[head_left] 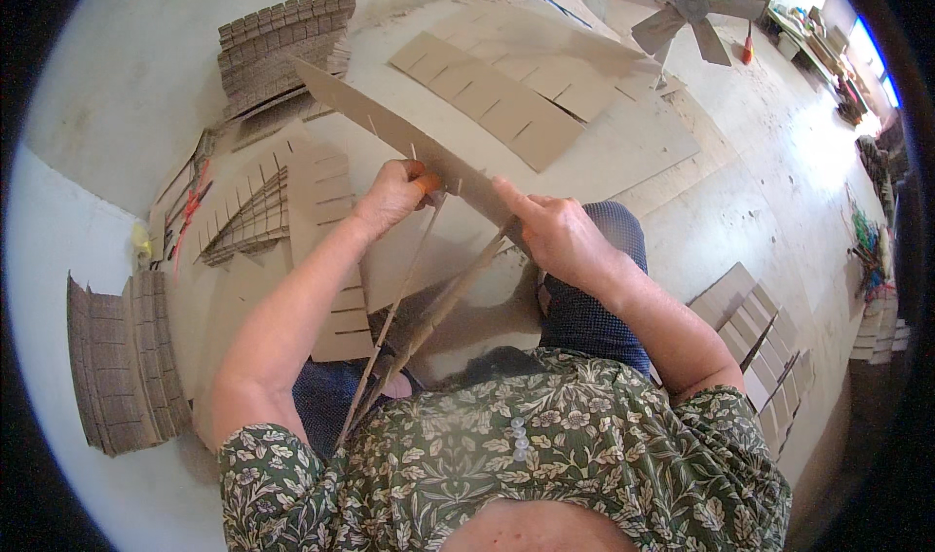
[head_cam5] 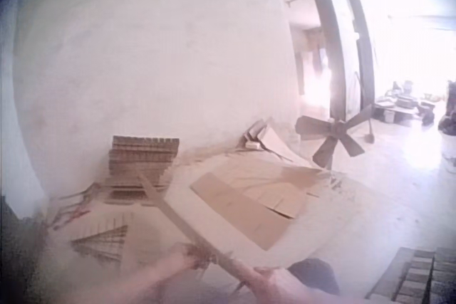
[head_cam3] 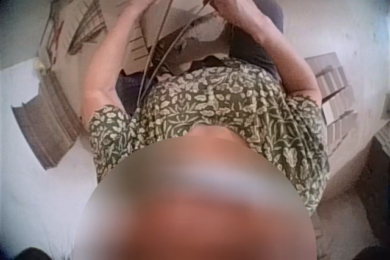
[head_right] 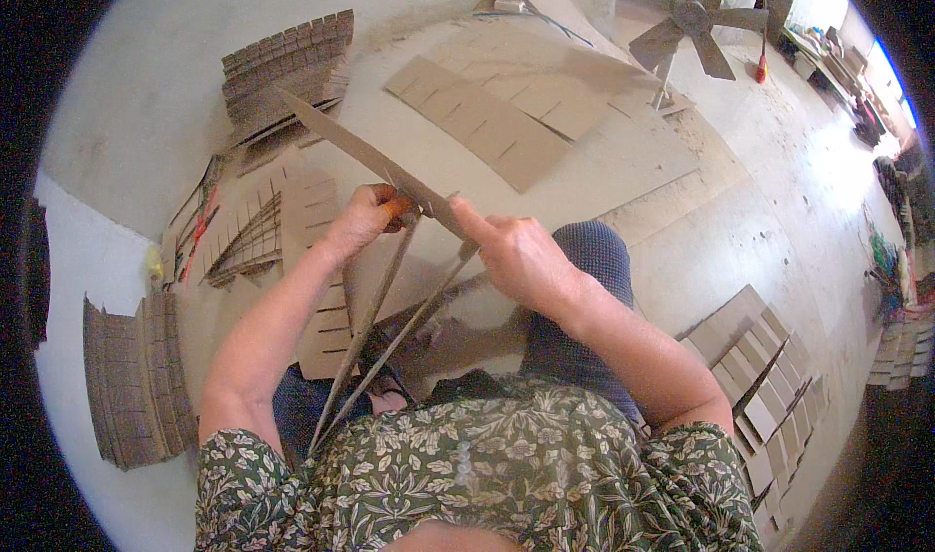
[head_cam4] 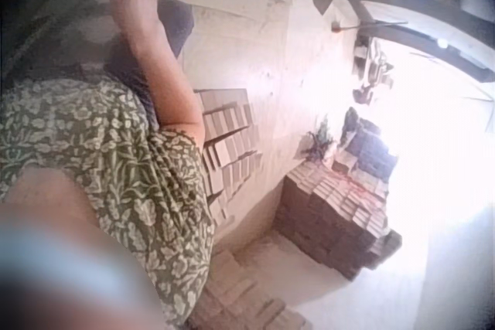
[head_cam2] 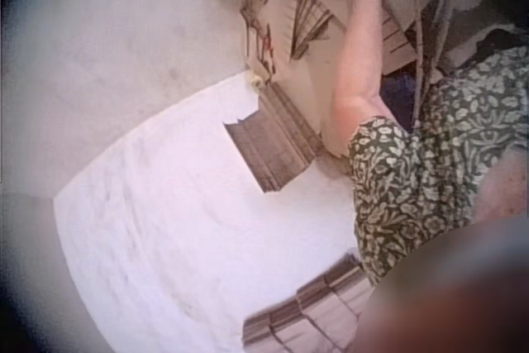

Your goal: The person sits on the floor and assembles pre-cut cardboard pieces into a grid-like divider structure. They fold and interlock the pieces by hand, then stack the completed units with others nearby.

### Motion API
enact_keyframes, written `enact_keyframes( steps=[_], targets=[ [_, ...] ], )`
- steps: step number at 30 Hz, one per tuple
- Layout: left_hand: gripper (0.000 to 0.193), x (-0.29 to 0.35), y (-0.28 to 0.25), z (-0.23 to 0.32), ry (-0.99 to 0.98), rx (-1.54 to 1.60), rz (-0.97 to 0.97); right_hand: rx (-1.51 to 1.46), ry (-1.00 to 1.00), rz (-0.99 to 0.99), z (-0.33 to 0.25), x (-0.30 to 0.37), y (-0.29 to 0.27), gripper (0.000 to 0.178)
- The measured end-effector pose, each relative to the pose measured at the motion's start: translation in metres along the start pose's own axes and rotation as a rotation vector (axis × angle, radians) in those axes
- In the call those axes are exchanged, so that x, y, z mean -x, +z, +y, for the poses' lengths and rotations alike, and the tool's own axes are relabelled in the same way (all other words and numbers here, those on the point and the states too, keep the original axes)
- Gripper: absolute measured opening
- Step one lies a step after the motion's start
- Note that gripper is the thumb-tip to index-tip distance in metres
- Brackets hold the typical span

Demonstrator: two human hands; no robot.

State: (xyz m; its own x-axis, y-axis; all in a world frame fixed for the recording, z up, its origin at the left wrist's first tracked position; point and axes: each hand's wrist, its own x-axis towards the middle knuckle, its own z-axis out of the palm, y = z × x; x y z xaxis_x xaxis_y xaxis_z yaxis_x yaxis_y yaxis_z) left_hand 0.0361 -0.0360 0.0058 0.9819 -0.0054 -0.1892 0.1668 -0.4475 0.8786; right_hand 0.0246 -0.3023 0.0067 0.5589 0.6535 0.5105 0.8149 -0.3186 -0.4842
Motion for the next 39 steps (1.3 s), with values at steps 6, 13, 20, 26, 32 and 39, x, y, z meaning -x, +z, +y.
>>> enact_keyframes(
  steps=[6,13,20,26,32,39],
  targets=[
    [0.029,-0.004,0.008,-0.005,-0.014,0.105,0.127,0.027,0.061,-0.026,-0.011,0.002,-0.008,0.062],
    [0.025,0.001,0.010,-0.007,-0.065,0.119,0.151,0.049,0.108,-0.061,-0.011,0.001,-0.003,0.061],
    [0.023,0.012,0.018,-0.003,-0.031,-0.031,0.029,0.032,0.068,-0.081,-0.009,0.000,0.000,0.057],
    [0.036,0.015,0.015,-0.001,0.091,0.072,0.075,0.056,0.085,-0.140,0.005,0.002,0.008,0.055],
    [0.059,-0.003,-0.040,-0.064,0.153,-1.039,0.838,0.126,0.138,-0.158,0.016,0.000,0.008,0.058],
    [0.030,-0.004,-0.075,-0.053,-0.144,-1.182,0.633,-0.019,0.119,-0.112,0.017,0.010,0.009,0.060]
  ],
)
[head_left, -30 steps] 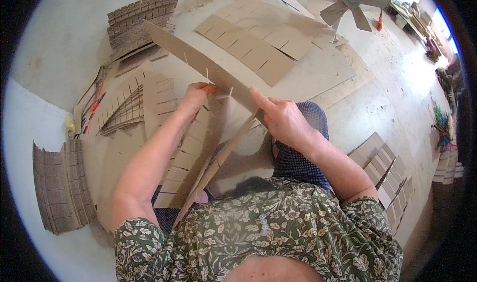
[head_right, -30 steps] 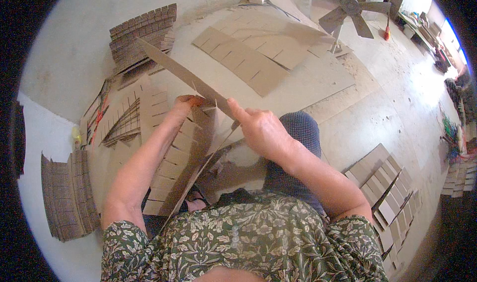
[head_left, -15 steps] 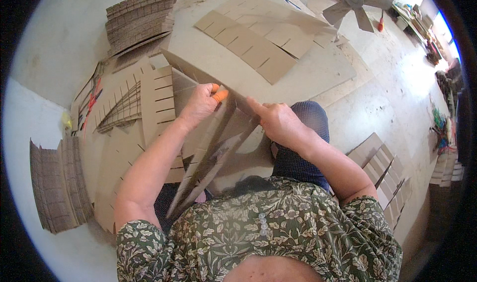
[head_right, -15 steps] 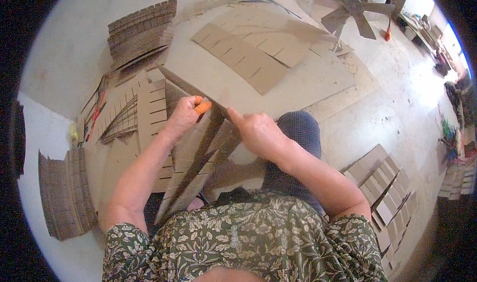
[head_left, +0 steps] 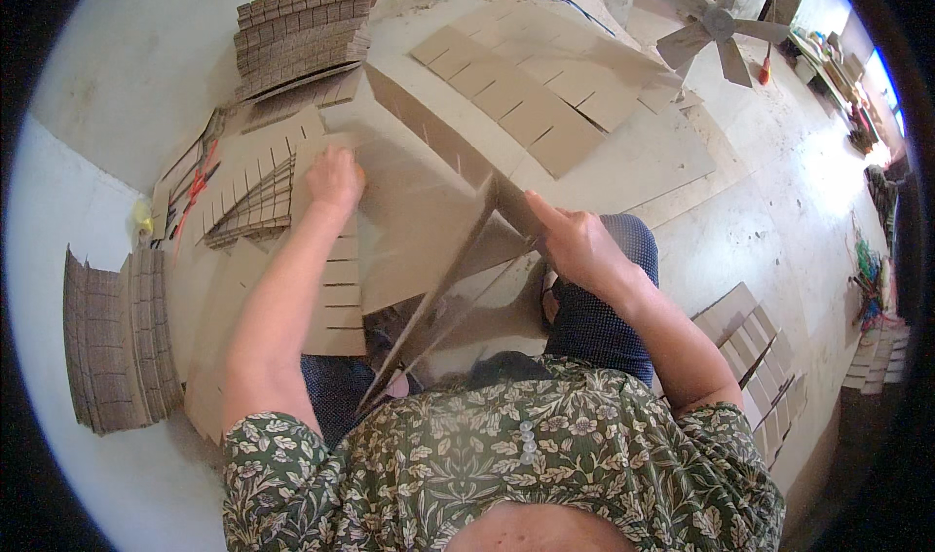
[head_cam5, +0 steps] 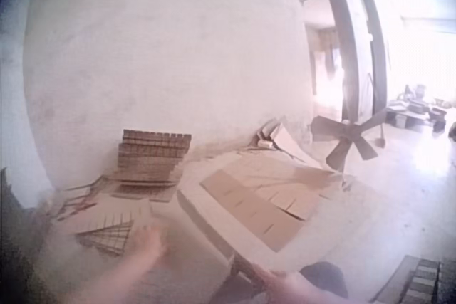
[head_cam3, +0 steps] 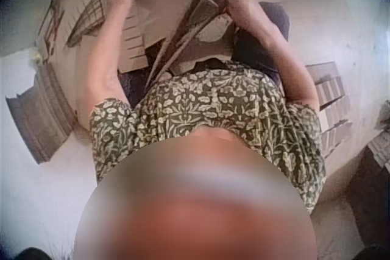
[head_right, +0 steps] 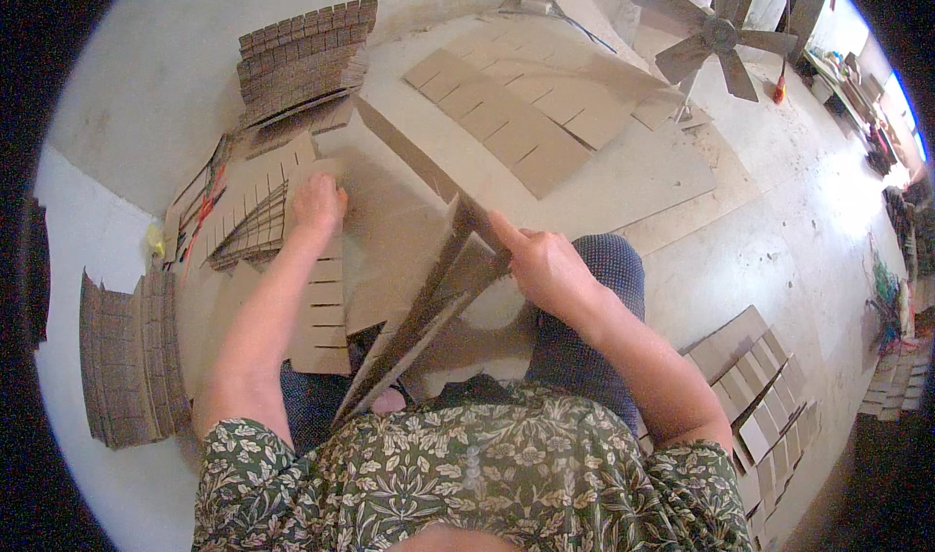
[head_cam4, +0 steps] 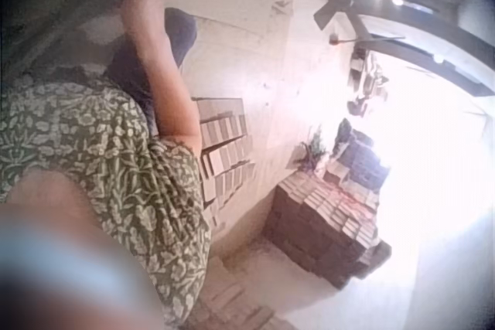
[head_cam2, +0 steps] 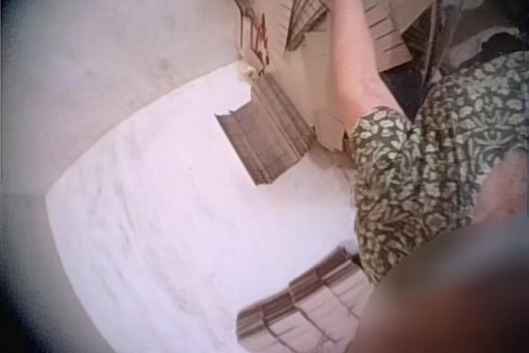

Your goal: The person sits on the floor and assembles pre-cut cardboard pieces into a grid-like divider structure. They fold and interlock the pieces by hand, then stack the completed units with others nearby.

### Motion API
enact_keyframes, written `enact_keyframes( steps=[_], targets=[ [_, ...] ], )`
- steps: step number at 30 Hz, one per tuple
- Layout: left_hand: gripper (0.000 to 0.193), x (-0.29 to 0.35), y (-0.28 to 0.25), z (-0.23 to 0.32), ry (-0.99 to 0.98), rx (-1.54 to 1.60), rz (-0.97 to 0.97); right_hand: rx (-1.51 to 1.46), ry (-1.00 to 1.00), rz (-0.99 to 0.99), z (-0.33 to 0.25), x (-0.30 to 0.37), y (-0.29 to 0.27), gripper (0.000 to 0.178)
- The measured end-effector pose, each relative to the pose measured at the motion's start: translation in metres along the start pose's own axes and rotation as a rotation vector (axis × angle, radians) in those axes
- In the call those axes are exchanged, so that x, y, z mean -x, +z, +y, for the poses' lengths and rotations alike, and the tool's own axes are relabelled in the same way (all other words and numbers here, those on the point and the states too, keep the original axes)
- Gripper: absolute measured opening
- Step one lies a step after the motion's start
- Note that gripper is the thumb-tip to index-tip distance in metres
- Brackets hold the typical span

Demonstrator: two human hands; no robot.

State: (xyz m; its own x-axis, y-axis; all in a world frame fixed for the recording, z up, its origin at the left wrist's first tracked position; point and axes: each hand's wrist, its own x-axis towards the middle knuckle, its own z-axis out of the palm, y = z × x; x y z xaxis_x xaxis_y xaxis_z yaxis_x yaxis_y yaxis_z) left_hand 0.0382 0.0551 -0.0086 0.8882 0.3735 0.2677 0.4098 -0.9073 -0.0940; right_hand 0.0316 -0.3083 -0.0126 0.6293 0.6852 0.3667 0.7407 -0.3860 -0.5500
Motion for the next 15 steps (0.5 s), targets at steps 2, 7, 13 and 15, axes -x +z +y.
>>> enact_keyframes(
  steps=[2,7,13,15],
  targets=[
    [0.018,-0.005,-0.008,0.002,0.037,0.047,-0.010,-0.004,-0.018,0.022,0.004,0.007,0.002,0.061],
    [0.014,-0.017,-0.023,-0.001,0.281,0.108,0.156,-0.032,-0.088,0.096,0.004,0.013,0.001,0.062],
    [0.017,-0.008,-0.012,0.011,0.546,0.184,-0.172,-0.037,-0.072,0.108,0.001,0.014,-0.005,0.065],
    [0.019,-0.017,-0.008,0.004,0.227,0.498,-0.328,-0.041,-0.082,0.109,0.002,0.016,-0.006,0.066]
  ],
)
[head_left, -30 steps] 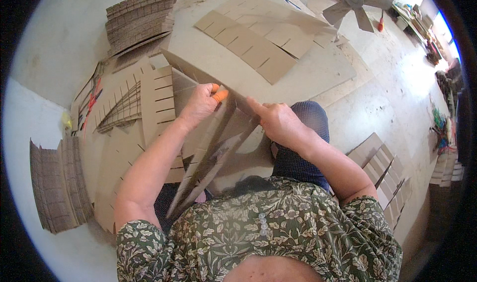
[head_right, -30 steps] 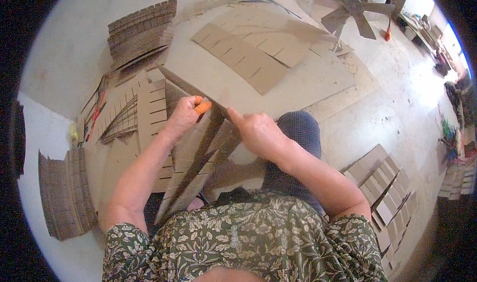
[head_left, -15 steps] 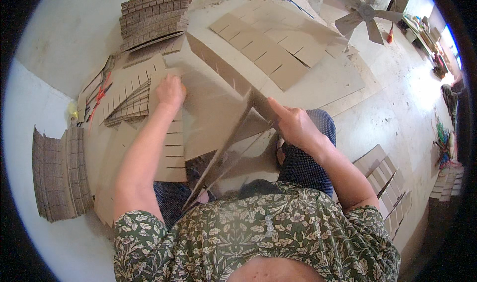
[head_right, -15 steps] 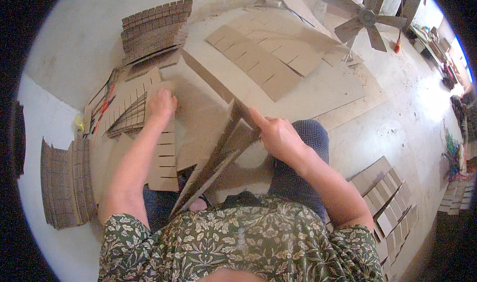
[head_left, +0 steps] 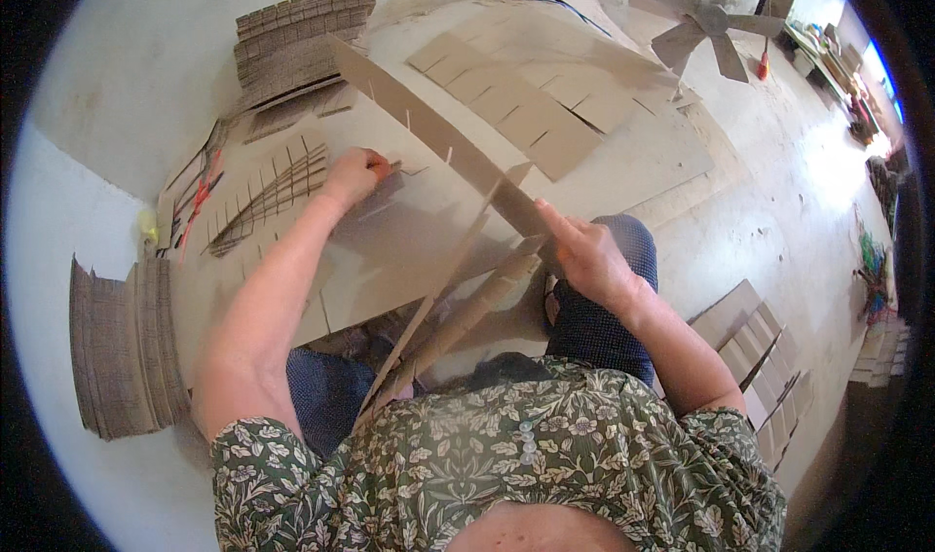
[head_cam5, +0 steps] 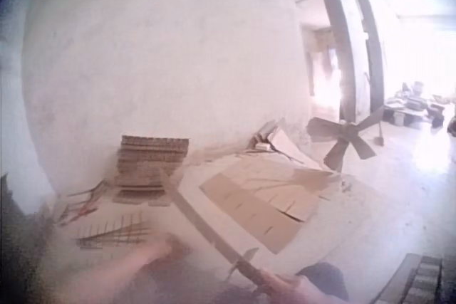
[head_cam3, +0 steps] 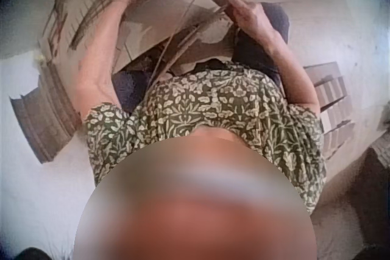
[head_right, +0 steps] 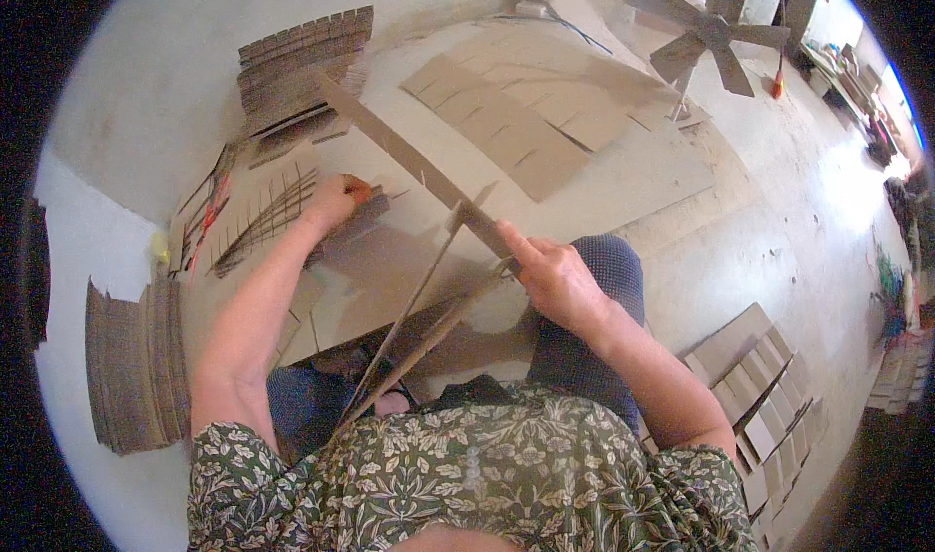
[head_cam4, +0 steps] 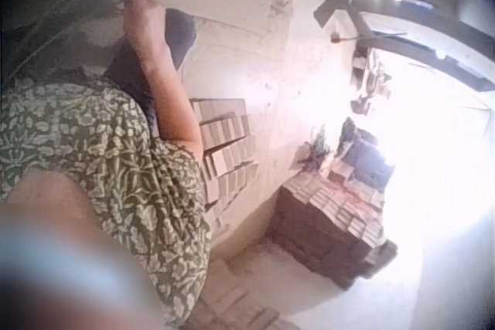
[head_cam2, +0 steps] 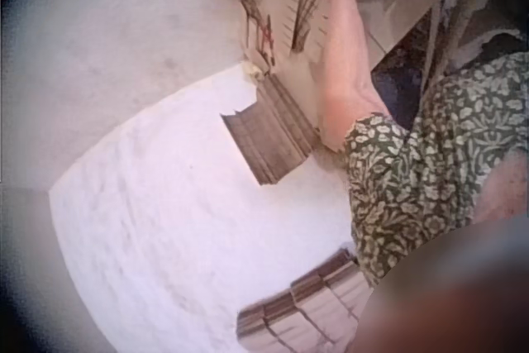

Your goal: The person sits on the floor and assembles pre-cut cardboard pieces into a grid-like divider structure. They fold and interlock the pieces by hand, then stack the completed units with others nearby.

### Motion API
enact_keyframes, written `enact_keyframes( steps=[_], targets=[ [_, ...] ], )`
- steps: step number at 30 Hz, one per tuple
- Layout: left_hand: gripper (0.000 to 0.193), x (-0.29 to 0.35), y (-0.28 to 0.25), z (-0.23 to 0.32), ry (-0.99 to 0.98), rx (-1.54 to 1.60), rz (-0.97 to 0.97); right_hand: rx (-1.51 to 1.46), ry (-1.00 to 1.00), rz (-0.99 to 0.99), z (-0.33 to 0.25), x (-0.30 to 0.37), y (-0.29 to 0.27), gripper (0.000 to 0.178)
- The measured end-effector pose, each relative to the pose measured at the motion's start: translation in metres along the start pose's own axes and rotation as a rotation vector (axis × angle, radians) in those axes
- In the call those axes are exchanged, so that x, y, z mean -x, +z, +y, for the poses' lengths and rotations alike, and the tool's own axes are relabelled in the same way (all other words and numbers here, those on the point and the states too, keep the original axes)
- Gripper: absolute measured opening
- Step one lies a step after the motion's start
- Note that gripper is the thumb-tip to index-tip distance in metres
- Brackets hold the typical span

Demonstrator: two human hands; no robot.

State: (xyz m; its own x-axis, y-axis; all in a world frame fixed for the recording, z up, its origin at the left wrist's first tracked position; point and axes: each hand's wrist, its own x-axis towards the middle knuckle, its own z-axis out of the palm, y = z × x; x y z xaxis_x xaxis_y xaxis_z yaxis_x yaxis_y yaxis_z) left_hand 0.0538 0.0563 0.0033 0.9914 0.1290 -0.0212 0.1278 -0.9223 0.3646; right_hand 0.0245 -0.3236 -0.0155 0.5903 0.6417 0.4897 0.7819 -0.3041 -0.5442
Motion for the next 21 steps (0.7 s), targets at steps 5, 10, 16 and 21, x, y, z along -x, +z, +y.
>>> enact_keyframes(
  steps=[5,10,16,21],
  targets=[
    [0.020,-0.017,0.004,-0.025,-0.375,0.736,-0.032,-0.007,-0.016,-0.010,-0.001,-0.002,0.001,0.067],
    [0.018,-0.017,0.017,-0.003,0.040,-0.183,0.082,-0.055,-0.099,0.044,0.001,-0.007,0.008,0.065],
    [0.011,-0.003,0.024,0.015,-0.384,0.862,-0.148,-0.022,-0.030,0.001,0.003,-0.002,0.008,0.063],
    [0.012,-0.003,0.027,-0.005,-0.428,0.965,-0.009,-0.037,-0.028,-0.005,0.002,-0.001,0.006,0.063]
  ],
)
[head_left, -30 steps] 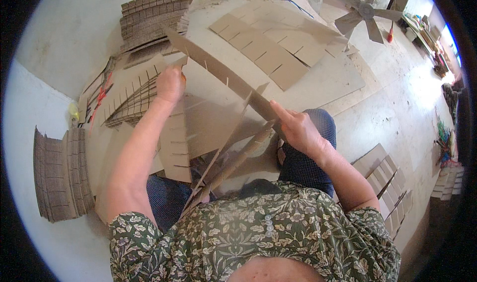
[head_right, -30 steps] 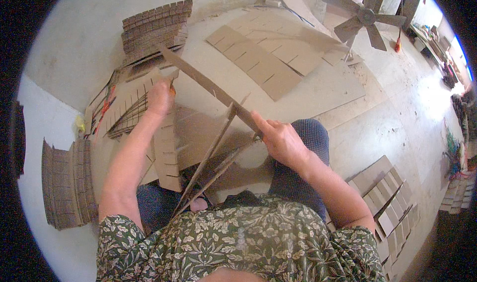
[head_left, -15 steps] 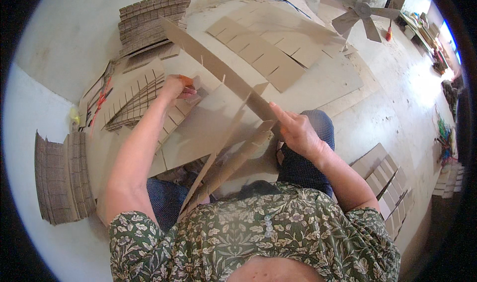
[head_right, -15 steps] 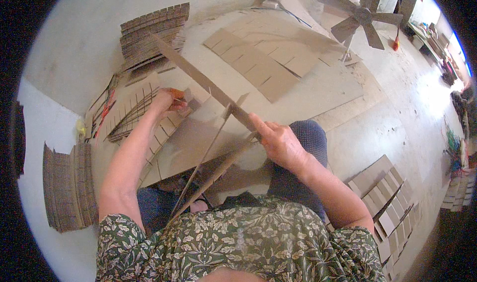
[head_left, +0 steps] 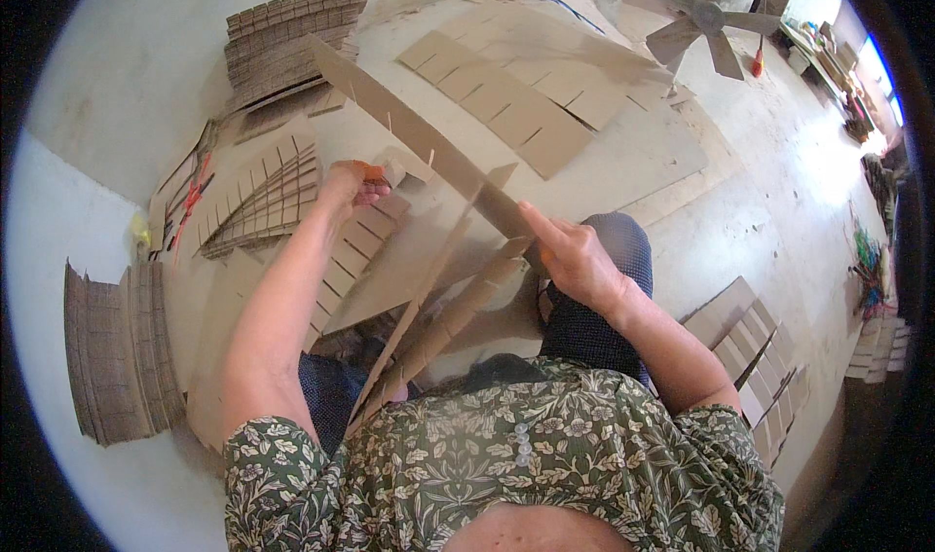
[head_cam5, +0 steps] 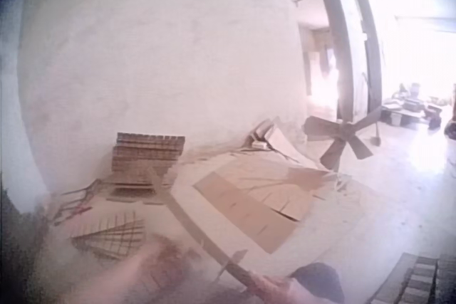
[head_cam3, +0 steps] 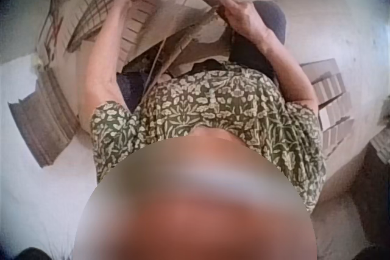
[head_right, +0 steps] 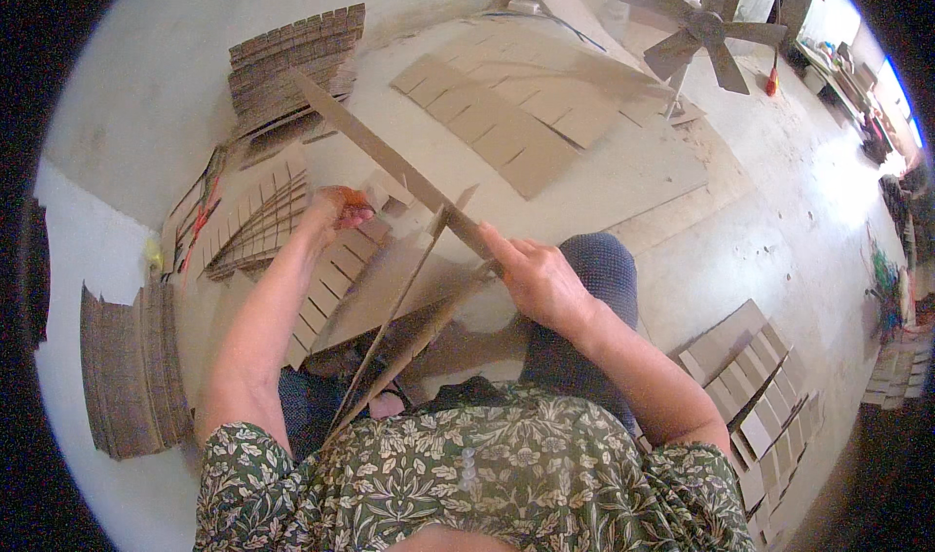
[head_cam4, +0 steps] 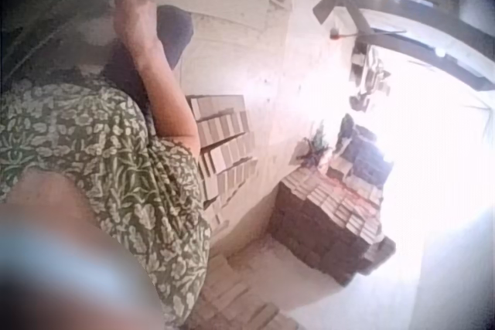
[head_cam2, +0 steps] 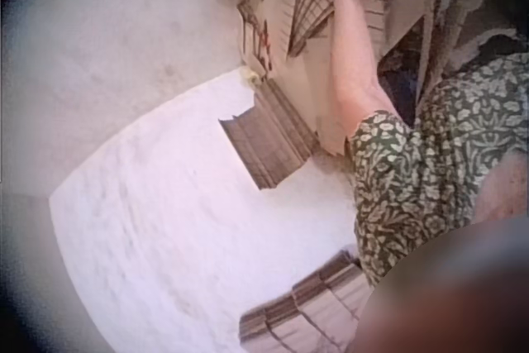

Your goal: The person sits on the floor and assembles pre-cut cardboard pieces into a grid-like divider structure. They fold and interlock the pieces by hand, then stack the completed units with others nearby.

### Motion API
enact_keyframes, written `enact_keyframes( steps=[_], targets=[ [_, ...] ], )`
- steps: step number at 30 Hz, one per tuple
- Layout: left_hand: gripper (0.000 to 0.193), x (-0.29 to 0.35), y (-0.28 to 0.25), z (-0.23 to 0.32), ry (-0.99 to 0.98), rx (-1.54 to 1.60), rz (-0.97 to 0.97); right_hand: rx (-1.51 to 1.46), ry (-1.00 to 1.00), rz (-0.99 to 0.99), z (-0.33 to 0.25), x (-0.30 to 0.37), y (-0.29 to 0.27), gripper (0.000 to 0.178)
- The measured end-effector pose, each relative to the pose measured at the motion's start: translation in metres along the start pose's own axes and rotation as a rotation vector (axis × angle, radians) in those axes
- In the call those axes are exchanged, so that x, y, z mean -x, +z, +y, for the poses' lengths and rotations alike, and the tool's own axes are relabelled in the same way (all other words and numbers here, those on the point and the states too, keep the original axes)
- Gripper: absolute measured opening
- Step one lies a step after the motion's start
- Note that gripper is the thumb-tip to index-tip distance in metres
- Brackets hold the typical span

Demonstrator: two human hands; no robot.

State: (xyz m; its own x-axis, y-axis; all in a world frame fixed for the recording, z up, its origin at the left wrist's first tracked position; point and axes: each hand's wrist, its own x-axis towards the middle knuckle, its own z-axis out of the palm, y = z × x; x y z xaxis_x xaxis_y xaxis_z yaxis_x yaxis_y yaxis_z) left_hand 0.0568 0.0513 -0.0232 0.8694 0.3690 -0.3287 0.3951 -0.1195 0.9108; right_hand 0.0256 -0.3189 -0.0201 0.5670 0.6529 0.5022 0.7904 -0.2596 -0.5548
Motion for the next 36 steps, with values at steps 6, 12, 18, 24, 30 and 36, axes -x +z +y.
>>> enact_keyframes(
  steps=[6,12,18,24,30,36],
  targets=[
    [0.017,-0.019,-0.011,0.005,0.241,-0.362,-0.007,0.023,-0.009,-0.004,-0.003,-0.003,0.002,0.063],
    [0.020,-0.009,-0.007,0.017,0.044,-0.177,-0.057,-0.006,-0.037,0.032,0.000,-0.004,0.004,0.065],
    [0.019,0.021,0.025,0.039,0.079,-0.281,-0.044,0.005,0.010,0.013,0.003,-0.003,0.007,0.065],
    [0.019,0.019,0.030,0.026,0.161,-0.052,-0.181,0.030,0.046,-0.024,0.001,-0.008,0.005,0.061],
    [0.017,0.025,0.030,0.025,0.157,-0.005,-0.246,0.014,0.104,-0.012,0.000,-0.016,-0.007,0.056],
    [0.016,0.014,0.017,0.012,0.106,0.190,-0.229,-0.035,0.057,0.022,-0.004,-0.014,-0.003,0.056]
  ],
)
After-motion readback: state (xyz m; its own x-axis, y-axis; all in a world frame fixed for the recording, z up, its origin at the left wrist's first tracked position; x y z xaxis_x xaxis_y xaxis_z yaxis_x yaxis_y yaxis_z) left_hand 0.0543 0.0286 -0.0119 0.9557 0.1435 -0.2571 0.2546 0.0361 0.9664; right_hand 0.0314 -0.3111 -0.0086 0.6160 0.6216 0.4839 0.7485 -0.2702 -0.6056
